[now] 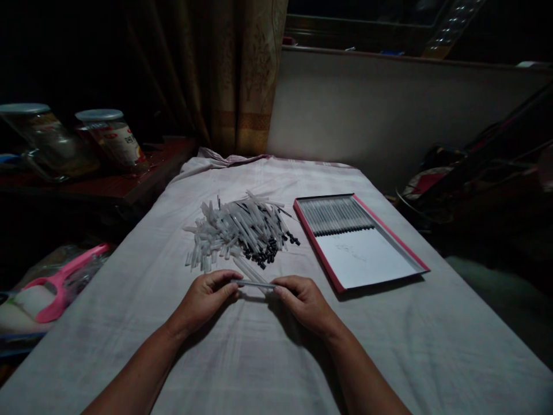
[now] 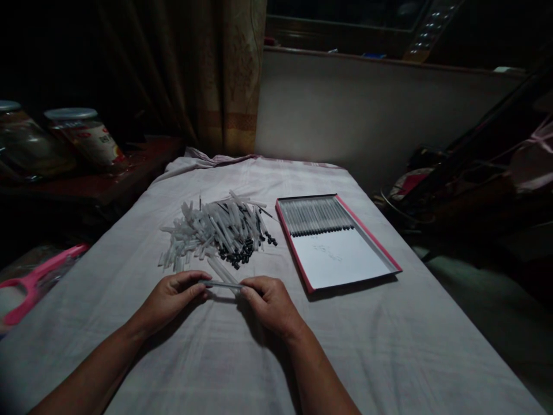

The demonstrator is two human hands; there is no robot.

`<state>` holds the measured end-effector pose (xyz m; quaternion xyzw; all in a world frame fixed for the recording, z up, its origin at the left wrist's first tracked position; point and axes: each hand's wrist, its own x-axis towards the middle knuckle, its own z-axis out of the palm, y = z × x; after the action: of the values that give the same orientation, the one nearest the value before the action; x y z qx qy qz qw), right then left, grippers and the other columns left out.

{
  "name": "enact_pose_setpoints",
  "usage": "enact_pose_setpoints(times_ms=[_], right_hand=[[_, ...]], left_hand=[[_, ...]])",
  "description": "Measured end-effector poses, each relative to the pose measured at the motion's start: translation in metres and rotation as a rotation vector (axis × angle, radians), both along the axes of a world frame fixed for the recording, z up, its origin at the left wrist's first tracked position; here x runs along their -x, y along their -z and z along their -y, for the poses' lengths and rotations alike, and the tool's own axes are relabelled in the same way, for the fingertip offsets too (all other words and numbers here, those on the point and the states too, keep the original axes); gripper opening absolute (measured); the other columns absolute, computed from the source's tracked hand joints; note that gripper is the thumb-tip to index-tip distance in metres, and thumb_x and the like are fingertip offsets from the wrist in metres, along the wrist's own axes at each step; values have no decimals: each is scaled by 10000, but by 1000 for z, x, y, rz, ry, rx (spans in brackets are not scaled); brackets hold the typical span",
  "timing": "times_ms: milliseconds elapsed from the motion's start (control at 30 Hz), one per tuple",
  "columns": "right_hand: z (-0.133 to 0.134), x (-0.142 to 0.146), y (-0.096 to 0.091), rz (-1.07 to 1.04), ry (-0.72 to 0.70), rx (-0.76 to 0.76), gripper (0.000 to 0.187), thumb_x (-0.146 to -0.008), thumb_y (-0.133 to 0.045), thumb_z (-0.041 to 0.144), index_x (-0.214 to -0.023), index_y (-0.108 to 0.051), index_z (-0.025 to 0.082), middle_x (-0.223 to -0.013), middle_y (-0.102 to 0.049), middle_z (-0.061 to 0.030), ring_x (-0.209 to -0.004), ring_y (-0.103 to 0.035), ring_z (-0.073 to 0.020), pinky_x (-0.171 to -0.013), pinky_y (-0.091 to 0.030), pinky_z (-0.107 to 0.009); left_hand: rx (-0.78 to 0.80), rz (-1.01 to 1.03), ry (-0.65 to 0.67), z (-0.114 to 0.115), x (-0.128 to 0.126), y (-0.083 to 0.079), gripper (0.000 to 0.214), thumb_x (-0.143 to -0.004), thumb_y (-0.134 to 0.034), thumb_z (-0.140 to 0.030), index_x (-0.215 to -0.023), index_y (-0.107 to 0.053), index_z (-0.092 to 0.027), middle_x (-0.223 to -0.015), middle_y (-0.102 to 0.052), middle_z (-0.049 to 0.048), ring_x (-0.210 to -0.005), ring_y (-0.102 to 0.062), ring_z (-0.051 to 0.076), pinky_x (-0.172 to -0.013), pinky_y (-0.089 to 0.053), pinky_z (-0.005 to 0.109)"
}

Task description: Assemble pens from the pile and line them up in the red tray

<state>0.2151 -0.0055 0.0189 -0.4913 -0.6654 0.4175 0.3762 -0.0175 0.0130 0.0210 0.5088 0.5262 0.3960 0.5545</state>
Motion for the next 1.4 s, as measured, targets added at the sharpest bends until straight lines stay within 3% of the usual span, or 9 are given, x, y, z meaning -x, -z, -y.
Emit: enact_pose_setpoints(times_ms=[233,333,433,500,600,667,733,867,1400], right_hand=[[3,6,-2,107,-13,-52,274,-887,-508,247,-817,-766,187,-715,-710,-24,-681,-643,-167,-647,-470,-256],[5,6,-11,171,24,-145,249,-878,-528,246,-839,-770,203,-727,-704,-29,-693,-644,-169,-652,-473,-259],[-8,-14,-26,139,254,-326,240,-866,-552,298,-888,-773,206,-824,-727,-70,-788,-662,-193,-739,-499,-293],[-29,-38,-37,141,494,-360,270,-853,-563,363,-881,-777,201,-866,-742,-81,-838,-669,-216,-783,-507,-318],[-72,-78,-50,369,738,-167,287,-839,-568,366,-908,-794,202,-914,-764,-62,-930,-681,-248,-806,-499,-320],[-101,-94,-54,605,804,35,314,-858,-553,384,-952,-800,213,-946,-770,-67,-948,-690,-259,-763,-492,-299],[-122,-99,-53,739,824,147,341,-870,-538,388,-1005,-795,210,-993,-768,-92,-958,-695,-274,-727,-488,-294],[-144,-86,-41,797,798,187,374,-886,-496,377,-1036,-790,199,-1014,-763,-130,-938,-702,-283,-697,-485,-299],[-153,-69,-25,971,574,165,374,-907,-448,344,-1027,-785,238,-1076,-745,-117,-1018,-679,-259,-749,-476,-283]], left_hand=[[11,21,0,-2,-2,4,318,-642,-802,-406,-843,-743,-167,-783,-726,56,-689,-674,192,-646,-563,300],[25,96,-40,-3,-5,2,498,-629,-810,-434,-1046,-693,-188,-776,-708,28,-667,-668,173,-608,-540,273],[35,119,-70,-6,-5,0,697,-642,-796,-477,-1249,-574,-216,-934,-715,68,-709,-674,180,-506,-478,221],[42,115,-80,-8,-4,-1,717,-642,-784,-521,-1248,-561,-208,-989,-702,90,-722,-669,188,-461,-449,211],[38,107,-84,-10,-3,0,666,-651,-769,-555,-1181,-598,-191,-931,-687,77,-684,-648,172,-451,-439,208],[28,102,-89,-11,-3,1,621,-667,-759,-560,-1142,-618,-186,-893,-677,63,-653,-632,154,-451,-431,201],[16,97,-92,-11,-3,3,592,-679,-751,-563,-1120,-629,-186,-859,-669,50,-625,-618,142,-449,-429,202],[9,89,-93,-10,-3,4,544,-691,-747,-553,-1080,-646,-187,-821,-659,39,-600,-608,135,-453,-430,206],[7,81,-68,-8,-4,5,486,-699,-743,-520,-1039,-669,-181,-788,-654,35,-597,-599,131,-481,-435,215]])
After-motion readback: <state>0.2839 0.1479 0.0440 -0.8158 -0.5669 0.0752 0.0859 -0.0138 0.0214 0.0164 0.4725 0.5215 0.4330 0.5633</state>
